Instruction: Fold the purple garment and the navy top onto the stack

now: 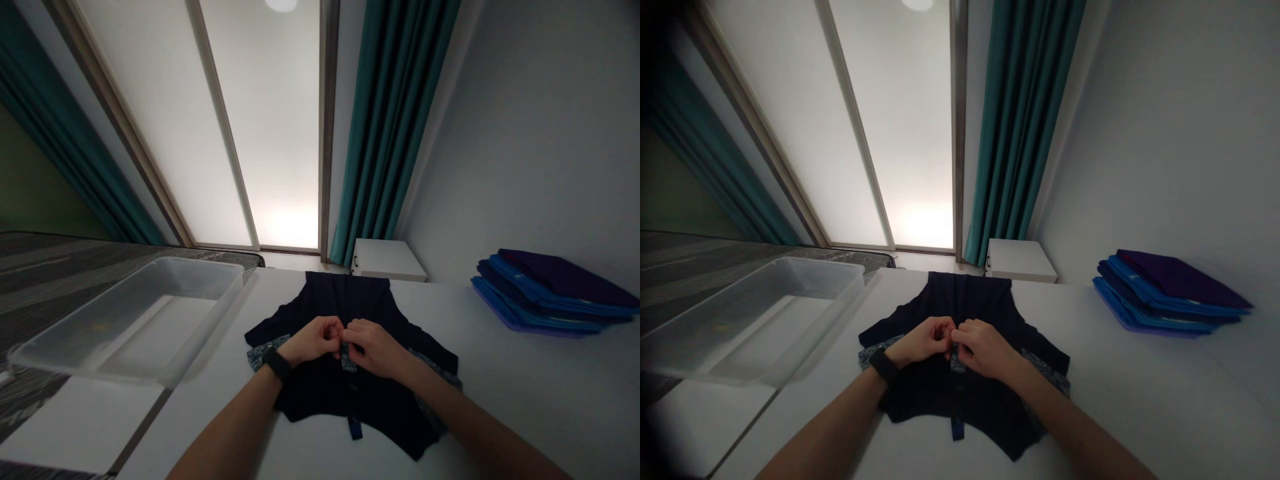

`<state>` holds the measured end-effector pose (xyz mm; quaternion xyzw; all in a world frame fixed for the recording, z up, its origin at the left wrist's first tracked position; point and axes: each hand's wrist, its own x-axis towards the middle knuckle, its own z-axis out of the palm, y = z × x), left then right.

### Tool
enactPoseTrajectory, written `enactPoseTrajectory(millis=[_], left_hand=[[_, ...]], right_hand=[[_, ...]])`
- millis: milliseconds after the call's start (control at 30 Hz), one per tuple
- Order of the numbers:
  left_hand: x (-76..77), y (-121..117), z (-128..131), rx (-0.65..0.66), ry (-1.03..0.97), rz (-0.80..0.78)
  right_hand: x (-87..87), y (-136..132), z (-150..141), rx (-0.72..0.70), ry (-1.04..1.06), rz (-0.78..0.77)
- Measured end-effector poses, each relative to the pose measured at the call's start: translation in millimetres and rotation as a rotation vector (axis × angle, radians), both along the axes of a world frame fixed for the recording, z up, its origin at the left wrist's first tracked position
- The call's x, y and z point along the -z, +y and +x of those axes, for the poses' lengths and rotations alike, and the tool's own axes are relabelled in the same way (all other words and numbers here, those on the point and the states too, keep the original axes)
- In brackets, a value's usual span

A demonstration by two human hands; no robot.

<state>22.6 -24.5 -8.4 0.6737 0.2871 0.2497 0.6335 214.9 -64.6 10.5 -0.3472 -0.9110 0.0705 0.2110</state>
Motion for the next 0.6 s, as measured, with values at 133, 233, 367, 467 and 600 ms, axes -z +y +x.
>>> enactPoseTrajectory(millis=[133,233,367,467,600], left_hand=[[0.6,-0.3,1.1,-0.015,-0.005,-0.004],[1.4,-0.7,2.3,-0.033,-0.015,-0.011],[1.8,-0.7,3.9,-0.069,-0.050,-0.039],[-1.5,-1.8,5.0,-0.090,-0.093,-0.072],[-6.5,-4.1,6.2,-0.092,-0.139,-0.113]], right_hand=[[2.7,-1.0,1.2,0.003,-0.020,0.068],[0.3,0.0,4.4,-0.044,-0.192,0.248],[-0.7,2.7,9.1,-0.091,-0.305,0.453],[-0.8,1.2,9.5,-0.030,-0.278,0.429],[-1.3,-4.8,5.3,0.112,-0.079,0.262]])
